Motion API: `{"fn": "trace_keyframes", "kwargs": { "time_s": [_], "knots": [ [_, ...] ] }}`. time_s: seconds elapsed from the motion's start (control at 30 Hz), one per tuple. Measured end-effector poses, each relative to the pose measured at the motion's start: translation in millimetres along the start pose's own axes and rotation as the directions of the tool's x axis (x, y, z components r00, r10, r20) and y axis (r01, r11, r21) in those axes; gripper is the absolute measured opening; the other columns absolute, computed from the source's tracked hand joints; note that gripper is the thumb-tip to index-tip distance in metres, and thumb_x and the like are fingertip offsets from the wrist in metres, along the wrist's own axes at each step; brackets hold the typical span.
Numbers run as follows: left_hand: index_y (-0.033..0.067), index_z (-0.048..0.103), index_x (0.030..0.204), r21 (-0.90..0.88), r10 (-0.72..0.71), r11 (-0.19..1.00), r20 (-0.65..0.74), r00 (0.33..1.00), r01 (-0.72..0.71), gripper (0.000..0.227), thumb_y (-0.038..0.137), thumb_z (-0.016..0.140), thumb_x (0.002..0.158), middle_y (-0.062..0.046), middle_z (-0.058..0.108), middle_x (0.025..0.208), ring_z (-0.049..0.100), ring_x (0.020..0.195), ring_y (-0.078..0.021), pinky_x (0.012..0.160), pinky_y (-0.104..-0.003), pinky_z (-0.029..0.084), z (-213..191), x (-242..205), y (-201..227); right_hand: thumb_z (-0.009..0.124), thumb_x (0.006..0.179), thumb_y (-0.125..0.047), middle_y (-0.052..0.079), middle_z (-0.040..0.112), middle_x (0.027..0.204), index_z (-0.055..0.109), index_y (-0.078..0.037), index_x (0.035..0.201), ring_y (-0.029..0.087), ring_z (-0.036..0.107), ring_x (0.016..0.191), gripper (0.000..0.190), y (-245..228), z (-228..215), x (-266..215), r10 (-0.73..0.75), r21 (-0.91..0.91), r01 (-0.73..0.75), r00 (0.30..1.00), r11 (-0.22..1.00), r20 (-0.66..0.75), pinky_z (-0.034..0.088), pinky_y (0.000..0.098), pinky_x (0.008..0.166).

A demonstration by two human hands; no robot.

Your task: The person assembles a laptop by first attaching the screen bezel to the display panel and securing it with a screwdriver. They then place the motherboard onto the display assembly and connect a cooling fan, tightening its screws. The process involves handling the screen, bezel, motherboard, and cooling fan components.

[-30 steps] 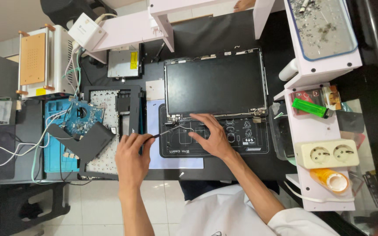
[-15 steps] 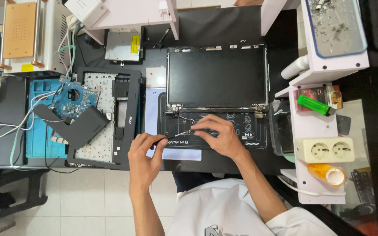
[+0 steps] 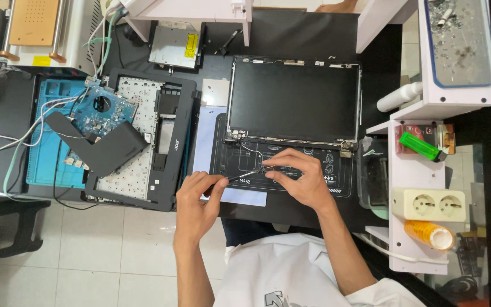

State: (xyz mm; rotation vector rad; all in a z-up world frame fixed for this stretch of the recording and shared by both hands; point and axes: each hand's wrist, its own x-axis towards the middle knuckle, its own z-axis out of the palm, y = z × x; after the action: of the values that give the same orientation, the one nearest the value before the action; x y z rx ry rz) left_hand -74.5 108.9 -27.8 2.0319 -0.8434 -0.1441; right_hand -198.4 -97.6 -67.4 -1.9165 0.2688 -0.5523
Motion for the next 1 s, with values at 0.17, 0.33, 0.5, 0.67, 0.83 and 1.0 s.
{"fn": "trace_keyframes", "kwargs": {
  "time_s": [0.17,0.33,0.5,0.67,0.83,1.0],
  "knots": [
    [0.0026,0.074,0.088,-0.004,0.003,1.000,0.011,1.000,-0.003,0.011,0.013,0.075,0.091,-0.004,0.059,0.067,0.051,0.064,-0.0191,0.065,-0.034,0.040,-0.2,-3.5,1.2,0.085,0.077,-0.005,0.009,0.076,0.101,0.077,-0.004,0.103,0.021,0.074,0.095,0.027,-4.0,-1.8,0.1,-0.004,-0.011,0.004,1.000,1.000,-0.011,0.058,0.0316,0.085],
    [0.0029,0.075,0.090,-0.017,-0.025,1.000,0.012,1.000,0.025,0.010,0.012,0.076,0.089,-0.005,0.061,0.071,0.051,0.065,-0.0193,0.061,-0.033,0.042,2.5,1.9,3.6,0.085,0.078,-0.003,0.008,0.076,0.099,0.079,-0.006,0.100,0.020,0.075,0.093,0.024,-1.0,-2.9,3.9,0.027,0.011,-0.027,0.999,1.000,0.022,0.060,0.0309,0.083],
    [0.0028,0.076,0.096,0.000,-0.027,1.000,0.012,1.000,0.027,0.013,0.012,0.079,0.088,-0.006,0.059,0.073,0.051,0.067,-0.0197,0.062,-0.033,0.042,4.5,-0.3,0.6,0.085,0.078,-0.003,0.008,0.075,0.099,0.077,-0.005,0.098,0.021,0.075,0.094,0.022,9.4,1.7,1.5,-0.010,0.005,0.010,1.000,1.000,0.013,0.060,0.0313,0.083],
    [0.0035,0.075,0.098,-0.044,-0.075,0.996,0.007,0.997,0.075,0.014,0.011,0.078,0.087,-0.005,0.061,0.076,0.053,0.068,-0.0177,0.059,-0.031,0.044,5.2,3.5,-3.1,0.085,0.078,-0.003,0.008,0.075,0.100,0.076,-0.005,0.099,0.021,0.074,0.095,0.023,15.6,5.4,7.8,-0.008,0.028,0.007,0.999,1.000,0.033,0.059,0.0319,0.084],
    [0.0026,0.076,0.095,-0.036,-0.139,0.989,0.034,0.990,0.141,0.011,0.011,0.078,0.088,-0.006,0.062,0.074,0.052,0.066,-0.0200,0.060,-0.033,0.044,8.7,4.3,-17.3,0.086,0.078,-0.005,0.008,0.075,0.102,0.077,-0.006,0.101,0.021,0.074,0.097,0.025,22.8,11.8,12.9,0.042,-0.006,-0.042,0.998,0.999,0.049,0.059,0.0314,0.085],
    [0.0006,0.073,0.098,-0.001,-0.158,0.987,-0.097,0.983,0.159,0.010,0.009,0.073,0.093,-0.008,0.064,0.081,0.061,0.075,-0.0214,0.068,-0.034,0.049,6.8,1.1,-39.5,0.084,0.081,-0.006,0.012,0.073,0.115,0.074,-0.004,0.113,0.025,0.071,0.109,0.034,40.7,24.9,27.7,-0.005,-0.059,0.005,1.000,0.998,0.001,0.054,0.0348,0.096]
  ]
}}
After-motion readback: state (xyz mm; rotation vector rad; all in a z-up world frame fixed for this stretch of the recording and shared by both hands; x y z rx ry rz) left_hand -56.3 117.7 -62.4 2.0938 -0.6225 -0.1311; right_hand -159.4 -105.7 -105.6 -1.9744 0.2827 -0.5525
